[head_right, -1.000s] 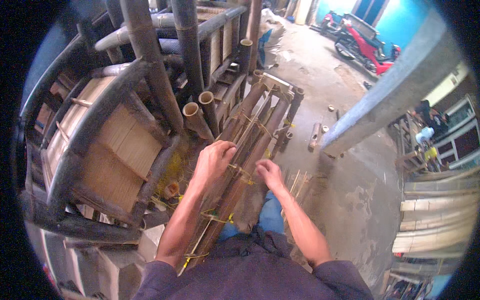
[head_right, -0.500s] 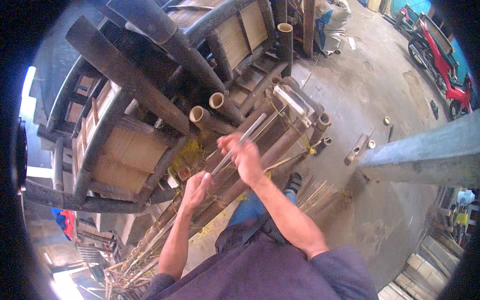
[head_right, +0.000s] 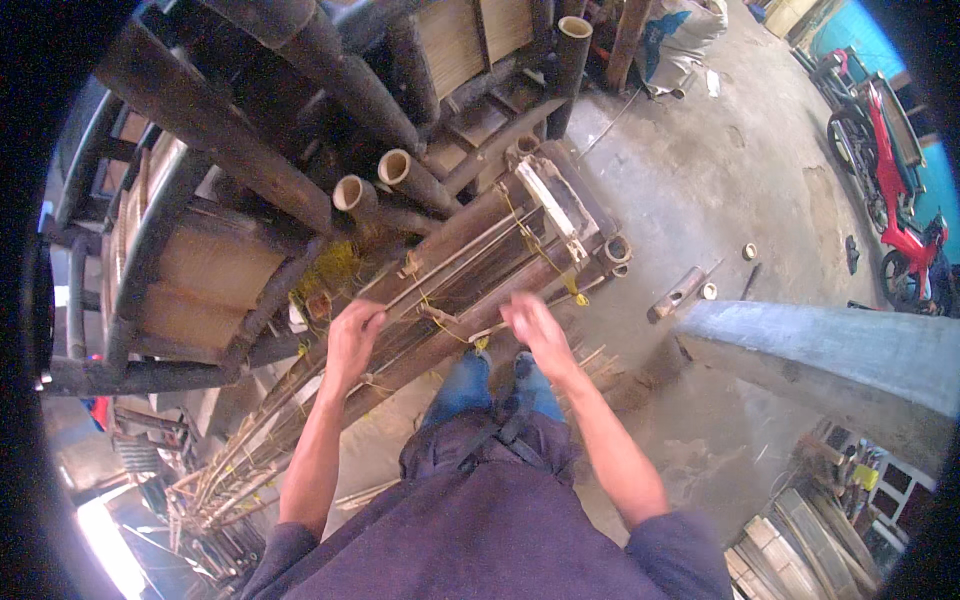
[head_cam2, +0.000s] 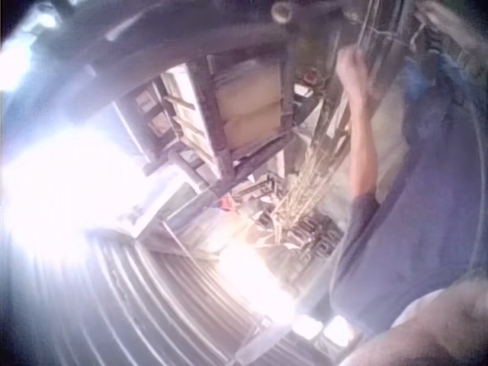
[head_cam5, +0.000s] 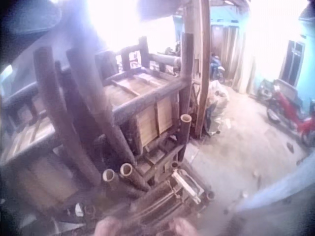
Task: The person repeatedly ties bundles of bamboo poles together using yellow string. They wrap the string around the poles, pull it tight, and tie knots to secure the bundles. The person moves along the length of the poles to tie multiple sections.
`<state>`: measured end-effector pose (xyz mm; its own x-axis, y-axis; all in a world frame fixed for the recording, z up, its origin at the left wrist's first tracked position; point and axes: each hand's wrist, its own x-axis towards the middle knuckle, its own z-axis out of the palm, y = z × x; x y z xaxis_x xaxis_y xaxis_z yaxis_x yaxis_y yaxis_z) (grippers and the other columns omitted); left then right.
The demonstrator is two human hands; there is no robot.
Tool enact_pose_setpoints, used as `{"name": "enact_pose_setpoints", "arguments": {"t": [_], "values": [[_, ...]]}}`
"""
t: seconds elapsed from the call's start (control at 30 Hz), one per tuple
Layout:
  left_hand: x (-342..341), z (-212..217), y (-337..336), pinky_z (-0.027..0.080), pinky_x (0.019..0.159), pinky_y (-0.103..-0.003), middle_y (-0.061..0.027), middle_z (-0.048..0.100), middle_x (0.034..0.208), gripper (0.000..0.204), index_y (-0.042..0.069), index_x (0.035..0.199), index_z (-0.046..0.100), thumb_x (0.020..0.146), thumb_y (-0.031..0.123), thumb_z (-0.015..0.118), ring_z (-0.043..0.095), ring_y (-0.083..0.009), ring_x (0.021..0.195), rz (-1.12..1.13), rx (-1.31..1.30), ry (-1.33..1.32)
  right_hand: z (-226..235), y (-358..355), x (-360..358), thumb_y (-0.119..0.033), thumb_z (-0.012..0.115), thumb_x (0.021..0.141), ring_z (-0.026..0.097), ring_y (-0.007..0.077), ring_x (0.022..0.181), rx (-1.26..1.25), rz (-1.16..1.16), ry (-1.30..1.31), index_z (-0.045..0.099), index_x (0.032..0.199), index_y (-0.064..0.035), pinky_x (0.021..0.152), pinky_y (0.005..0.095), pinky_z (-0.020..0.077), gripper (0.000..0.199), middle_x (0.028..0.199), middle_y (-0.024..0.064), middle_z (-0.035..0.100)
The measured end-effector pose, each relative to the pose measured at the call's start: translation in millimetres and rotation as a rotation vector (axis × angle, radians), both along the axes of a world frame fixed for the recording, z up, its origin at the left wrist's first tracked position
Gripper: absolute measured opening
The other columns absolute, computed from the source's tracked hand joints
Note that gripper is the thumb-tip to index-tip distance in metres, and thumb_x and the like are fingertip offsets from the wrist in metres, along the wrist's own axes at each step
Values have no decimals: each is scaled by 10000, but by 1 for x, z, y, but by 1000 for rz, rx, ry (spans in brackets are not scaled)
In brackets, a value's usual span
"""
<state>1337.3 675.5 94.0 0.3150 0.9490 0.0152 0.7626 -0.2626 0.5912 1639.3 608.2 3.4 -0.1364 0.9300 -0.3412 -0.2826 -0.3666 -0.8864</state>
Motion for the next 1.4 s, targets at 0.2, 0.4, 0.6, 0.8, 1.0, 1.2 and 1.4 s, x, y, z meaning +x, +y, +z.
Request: {"name": "enact_pose_setpoints", "arguments": {"t": [0.2, 0.4, 0.6, 0.8, 1.0, 1.2, 1.4], "values": [[37, -26, 4, 504, 744, -382, -141, 655, 941, 157, 41, 981, 662, 855, 122, 614, 627, -341, 871, 71, -41, -28, -36, -94, -23, -260, 625, 845, 519, 288, 1182, -57, 344, -281, 408, 1355, -13, 1000, 363, 412, 607, 1385, 208, 403], [49, -25, 0, 508, 706, -395, -152, 664, 897, 139, 74, 950, 677, 839, 138, 623, 640, -342, 831, 196, -90, 9, 30, 3, -50, -240, 542, 897, 620, 258, 913, 41, 712, -298, 670, 968, -26, 836, 361, 470, 259, 929, 134, 664], [66, -58, -16, 475, 637, -441, -131, 652, 801, 71, 94, 858, 649, 808, 127, 610, 627, -320, 752, 461, 239, -115, 229, 149, -109, -158, 609, 807, 609, 290, 806, 1248, 1056, -896, 655, 856, -53, 683, 383, 498, 125, 876, 117, 612], [66, -59, -12, 486, 691, -422, -126, 665, 773, 145, 68, 907, 663, 766, 68, 628, 633, -329, 733, 320, 238, -152, 104, 242, -168, -241, 568, 851, 631, 387, 839, 720, 847, -1129, 652, 932, -78, 723, 480, 492, 201, 852, 178, 656], [63, -63, -16, 480, 663, -436, -152, 635, 720, 123, 64, 877, 665, 767, 107, 633, 619, -340, 702, 343, 219, -100, 88, 204, -163, -269, 454, 952, 462, 185, 504, 92, 511, 61, 479, 719, -88, 478, 324, 368, 296, 605, 48, 505], [60, -48, -12, 486, 707, -344, -98, 629, 716, 91, 80, 862, 665, 840, 120, 586, 623, -231, 684, 428, -33, -153, 23, 14, -102, -244, 459, 910, 624, 381, 734, 665, 1095, -743, 593, 768, -36, 685, 499, 482, 285, 736, 185, 618], [54, -8, 121, 388, 521, -262, 22, 518, 688, 251, 76, 739, 528, 933, 233, 509, 476, -103, 565, 293, -363, -701, 22, 6, -101, -248, 522, 825, 640, 361, 639, 606, 942, -823, 630, 673, -79, 599, 481, 517, 251, 663, 148, 630]]}}
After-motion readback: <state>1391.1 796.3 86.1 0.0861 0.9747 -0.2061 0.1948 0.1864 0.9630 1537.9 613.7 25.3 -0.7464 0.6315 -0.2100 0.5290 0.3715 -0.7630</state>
